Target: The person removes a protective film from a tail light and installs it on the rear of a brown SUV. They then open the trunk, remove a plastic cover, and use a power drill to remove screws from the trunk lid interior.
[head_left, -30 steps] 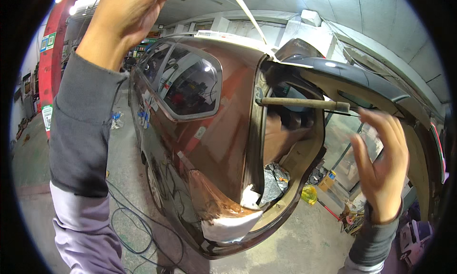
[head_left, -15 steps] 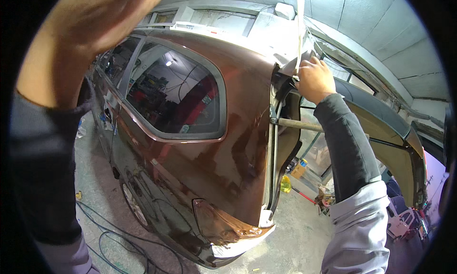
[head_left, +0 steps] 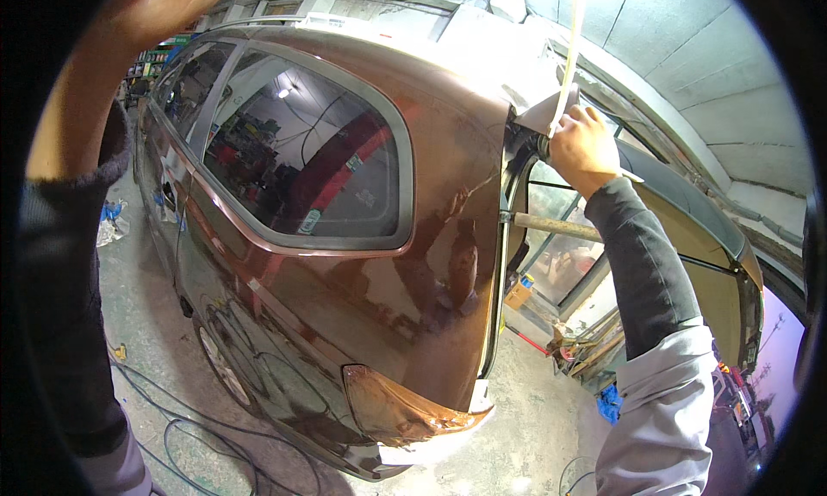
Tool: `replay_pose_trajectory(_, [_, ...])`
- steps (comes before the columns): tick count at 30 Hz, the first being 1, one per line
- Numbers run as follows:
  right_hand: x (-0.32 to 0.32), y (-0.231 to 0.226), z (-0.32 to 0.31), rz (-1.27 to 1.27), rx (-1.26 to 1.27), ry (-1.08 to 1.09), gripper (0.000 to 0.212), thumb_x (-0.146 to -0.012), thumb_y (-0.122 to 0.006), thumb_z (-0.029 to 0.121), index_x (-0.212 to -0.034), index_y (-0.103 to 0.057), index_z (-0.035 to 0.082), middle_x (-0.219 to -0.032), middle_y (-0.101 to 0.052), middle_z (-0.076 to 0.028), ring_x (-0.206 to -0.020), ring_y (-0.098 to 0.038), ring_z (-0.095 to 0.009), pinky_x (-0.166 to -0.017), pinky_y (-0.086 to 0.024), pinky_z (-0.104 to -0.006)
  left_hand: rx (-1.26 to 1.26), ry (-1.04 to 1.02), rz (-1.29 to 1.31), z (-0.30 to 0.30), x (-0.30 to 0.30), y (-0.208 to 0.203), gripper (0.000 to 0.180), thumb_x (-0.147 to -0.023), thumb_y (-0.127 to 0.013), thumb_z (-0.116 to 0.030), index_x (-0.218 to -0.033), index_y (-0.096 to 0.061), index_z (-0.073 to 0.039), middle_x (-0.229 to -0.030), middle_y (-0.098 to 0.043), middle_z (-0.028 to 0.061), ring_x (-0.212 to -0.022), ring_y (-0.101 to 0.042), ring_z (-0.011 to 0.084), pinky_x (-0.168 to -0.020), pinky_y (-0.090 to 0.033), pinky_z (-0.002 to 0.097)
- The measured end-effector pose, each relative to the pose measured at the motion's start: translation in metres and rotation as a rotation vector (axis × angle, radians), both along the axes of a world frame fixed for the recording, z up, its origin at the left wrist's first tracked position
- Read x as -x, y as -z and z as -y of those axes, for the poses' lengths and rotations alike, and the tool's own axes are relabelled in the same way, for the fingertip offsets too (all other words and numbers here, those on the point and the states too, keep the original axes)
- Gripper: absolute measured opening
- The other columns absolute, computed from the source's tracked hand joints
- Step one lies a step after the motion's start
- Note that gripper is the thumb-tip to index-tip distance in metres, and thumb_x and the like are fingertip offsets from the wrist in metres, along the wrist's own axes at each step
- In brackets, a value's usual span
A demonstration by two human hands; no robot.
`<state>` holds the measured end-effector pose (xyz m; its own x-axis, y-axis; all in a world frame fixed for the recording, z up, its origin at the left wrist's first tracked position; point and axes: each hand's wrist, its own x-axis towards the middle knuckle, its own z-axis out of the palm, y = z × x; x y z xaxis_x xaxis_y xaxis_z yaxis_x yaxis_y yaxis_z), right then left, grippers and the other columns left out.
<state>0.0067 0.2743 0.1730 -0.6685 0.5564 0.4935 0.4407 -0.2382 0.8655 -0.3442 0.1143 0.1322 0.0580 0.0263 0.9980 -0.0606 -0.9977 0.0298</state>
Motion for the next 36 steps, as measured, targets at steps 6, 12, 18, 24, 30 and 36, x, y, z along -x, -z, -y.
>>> replay_pose_trajectory(6, [-0.004, -0.002, -0.005, 0.042, -0.028, -0.084, 0.016, -0.089, -0.058, 0.014, -0.088, -0.072, 0.007, -0.092, -0.07, -0.009, -0.101, -0.064, -0.025, -0.097, -0.047, -0.04, 0.055, -0.011, 0.019, -0.016, -0.004, 0.012, 0.016, -0.103, -0.062, -0.017, -0.106, -0.066, -0.002, -0.088, -0.063, 0.0018, -0.084, -0.062, 0.0122, -0.078, -0.051, 0.0278])
replay_pose_trajectory(12, [-0.011, 0.001, -0.007, 0.101, -0.06, -0.108, 0.013, -0.086, -0.061, 0.016, -0.089, -0.068, 0.005, -0.099, -0.066, -0.009, -0.105, -0.06, -0.025, -0.095, -0.047, -0.0408, 0.089, 0.022, 0.041, -0.028, -0.004, 0.02, 0.016, -0.103, -0.061, -0.017, -0.106, -0.066, -0.002, -0.089, -0.063, 0.0019, -0.084, -0.062, 0.012, -0.078, -0.051, 0.0276])
replay_pose_trajectory(18, [-0.012, 0.001, -0.007, 0.089, -0.044, -0.108, 0.014, -0.086, -0.061, 0.015, -0.094, -0.066, 0.004, -0.102, -0.067, -0.011, -0.106, -0.06, -0.028, -0.095, -0.046, -0.0415, 0.101, 0.029, 0.055, -0.033, -0.002, 0.029, 0.016, -0.103, -0.061, -0.017, -0.105, -0.066, -0.002, -0.089, -0.063, 0.0021, -0.083, -0.061, 0.0119, -0.078, -0.051, 0.0274])
replay_pose_trajectory(24, [-0.016, -0.001, -0.006, -0.039, -0.012, -0.205, 0.018, -0.088, -0.065, 0.02, -0.096, -0.066, 0.003, -0.104, -0.068, -0.013, -0.109, -0.06, -0.03, -0.099, -0.045, -0.043, 0.103, 0.047, 0.061, -0.038, -0.004, 0.035, 0.016, -0.102, -0.061, -0.017, -0.105, -0.066, -0.002, -0.089, -0.063, 0.0022, -0.083, -0.061, 0.0118, -0.078, -0.051, 0.0272])
replay_pose_trajectory(30, [-0.012, 0.01, -0.007, -0.153, -0.094, -0.214, 0.02, -0.085, -0.067, 0.021, -0.094, -0.068, 0.004, -0.106, -0.069, -0.012, -0.112, -0.06, -0.03, -0.099, -0.045, -0.0436, 0.109, 0.059, 0.061, -0.04, -0.008, 0.038, 0.016, -0.102, -0.06, -0.016, -0.104, -0.065, -0.002, -0.089, -0.063, 0.0023, -0.083, -0.061, 0.0117, -0.078, -0.05, 0.027])
replay_pose_trajectory(36, [-0.004, 0.017, 0.0, -0.252, -0.105, -0.218, 0.025, -0.08, -0.072, 0.023, -0.096, -0.07, 0.004, -0.104, -0.071, -0.012, -0.113, -0.06, -0.03, -0.1, -0.044, -0.0439, 0.111, 0.063, 0.056, -0.042, -0.011, 0.038, 0.016, -0.102, -0.06, -0.016, -0.103, -0.065, -0.001, -0.089, -0.063, 0.0025, -0.083, -0.06, 0.0116, -0.078, -0.05, 0.0268])
